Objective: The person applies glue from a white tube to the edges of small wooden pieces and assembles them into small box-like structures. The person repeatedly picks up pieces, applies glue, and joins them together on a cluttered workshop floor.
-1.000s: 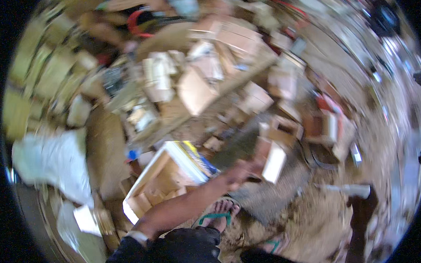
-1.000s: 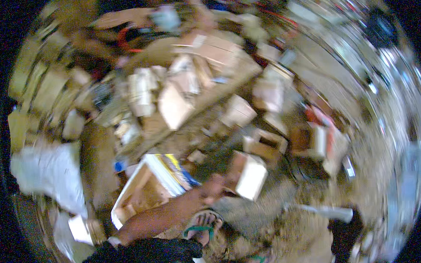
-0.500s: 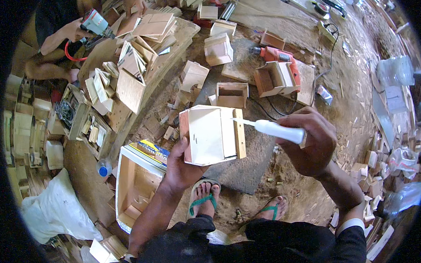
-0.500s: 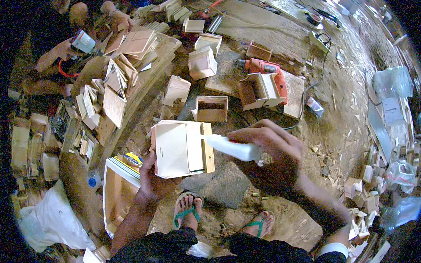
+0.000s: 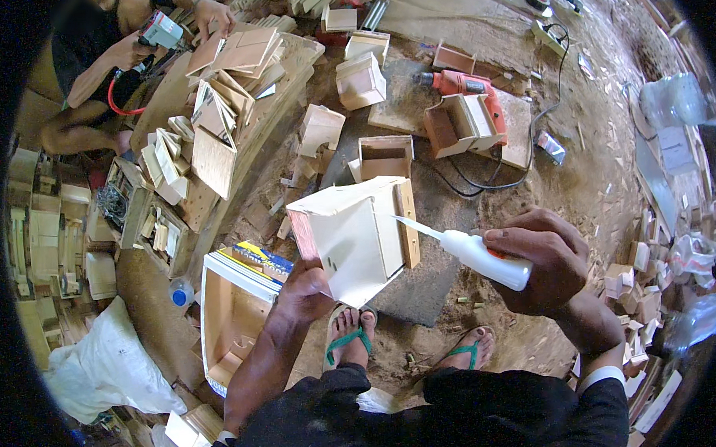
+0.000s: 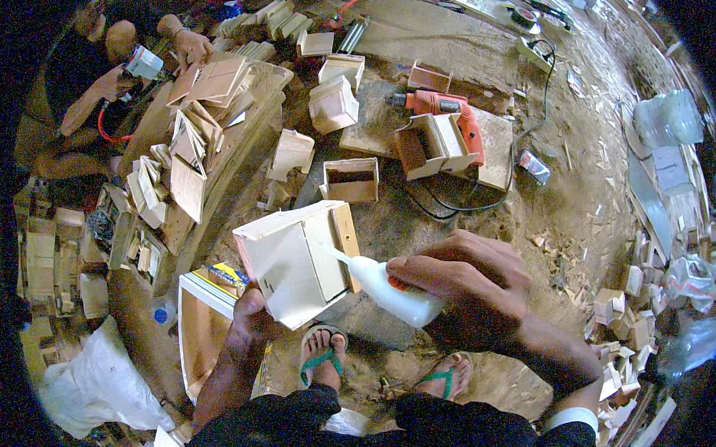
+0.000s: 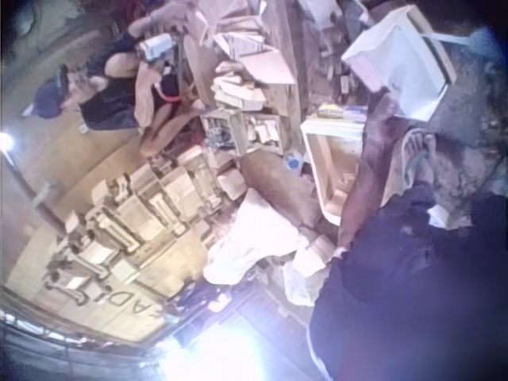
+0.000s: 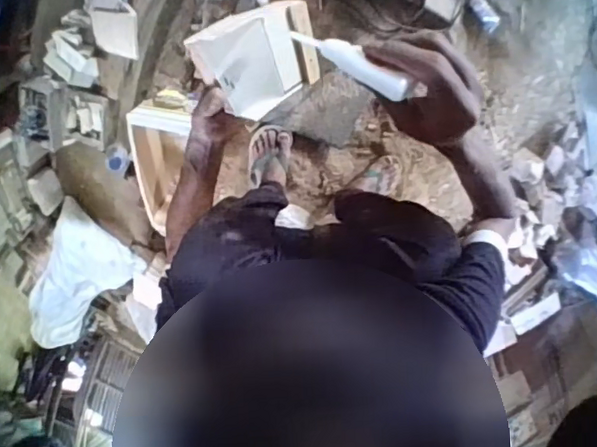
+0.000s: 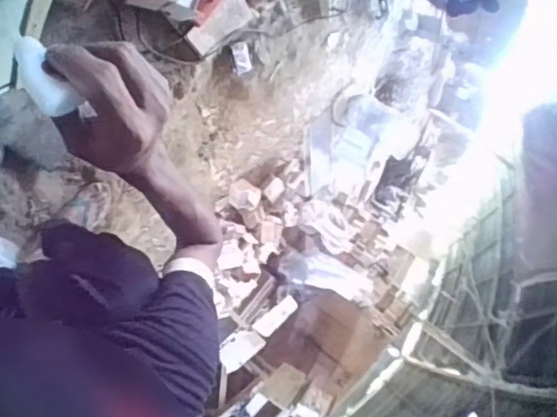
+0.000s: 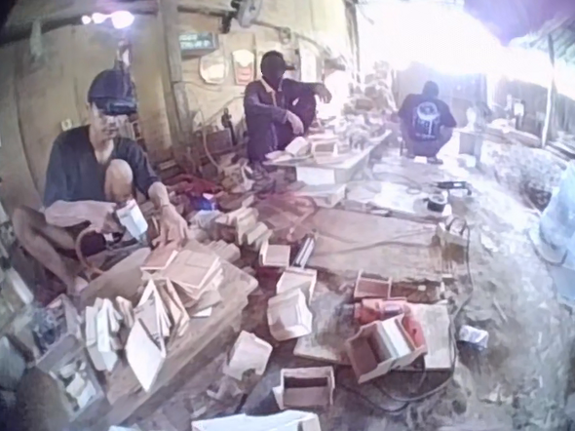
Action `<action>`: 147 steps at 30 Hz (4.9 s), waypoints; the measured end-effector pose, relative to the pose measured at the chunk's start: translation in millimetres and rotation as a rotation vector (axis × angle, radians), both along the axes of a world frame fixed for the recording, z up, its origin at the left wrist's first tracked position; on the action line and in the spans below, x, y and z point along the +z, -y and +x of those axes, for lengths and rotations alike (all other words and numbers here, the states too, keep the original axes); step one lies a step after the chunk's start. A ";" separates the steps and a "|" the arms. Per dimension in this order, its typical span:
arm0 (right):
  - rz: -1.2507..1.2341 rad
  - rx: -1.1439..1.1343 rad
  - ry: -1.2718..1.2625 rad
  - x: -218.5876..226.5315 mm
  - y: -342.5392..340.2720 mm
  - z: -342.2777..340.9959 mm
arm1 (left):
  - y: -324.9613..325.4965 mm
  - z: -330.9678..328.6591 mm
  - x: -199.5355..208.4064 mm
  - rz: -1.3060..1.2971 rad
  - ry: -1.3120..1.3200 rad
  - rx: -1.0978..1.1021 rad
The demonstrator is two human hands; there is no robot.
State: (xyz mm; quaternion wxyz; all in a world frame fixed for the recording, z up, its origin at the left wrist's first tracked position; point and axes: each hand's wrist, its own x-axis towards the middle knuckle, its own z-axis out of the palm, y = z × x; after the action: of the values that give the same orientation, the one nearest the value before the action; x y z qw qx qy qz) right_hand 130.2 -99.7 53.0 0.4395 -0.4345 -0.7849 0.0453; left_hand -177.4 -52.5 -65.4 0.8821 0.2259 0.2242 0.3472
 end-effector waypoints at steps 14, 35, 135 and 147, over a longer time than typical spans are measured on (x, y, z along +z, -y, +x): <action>-0.045 0.028 0.017 7.7 13.5 14.6 | 4.1 17.3 1.6 0.003 -0.165 0.028; -0.014 0.035 -0.005 5.9 15.7 8.9 | 7.1 28.3 4.5 0.013 -0.149 0.013; 0.154 -0.535 -0.556 33.2 102.1 80.4 | -91.6 197.2 31.4 0.020 -0.488 -0.496; 0.298 -0.650 -0.387 86.2 153.2 104.7 | 6.3 403.8 16.4 0.768 -0.146 -1.204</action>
State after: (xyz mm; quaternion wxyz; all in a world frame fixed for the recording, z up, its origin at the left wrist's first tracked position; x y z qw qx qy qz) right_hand 234.8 -252.9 139.2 0.6286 -0.5749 -0.5076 -0.1294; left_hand 226.5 -58.8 -48.9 0.7616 0.6274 -0.0189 -0.1614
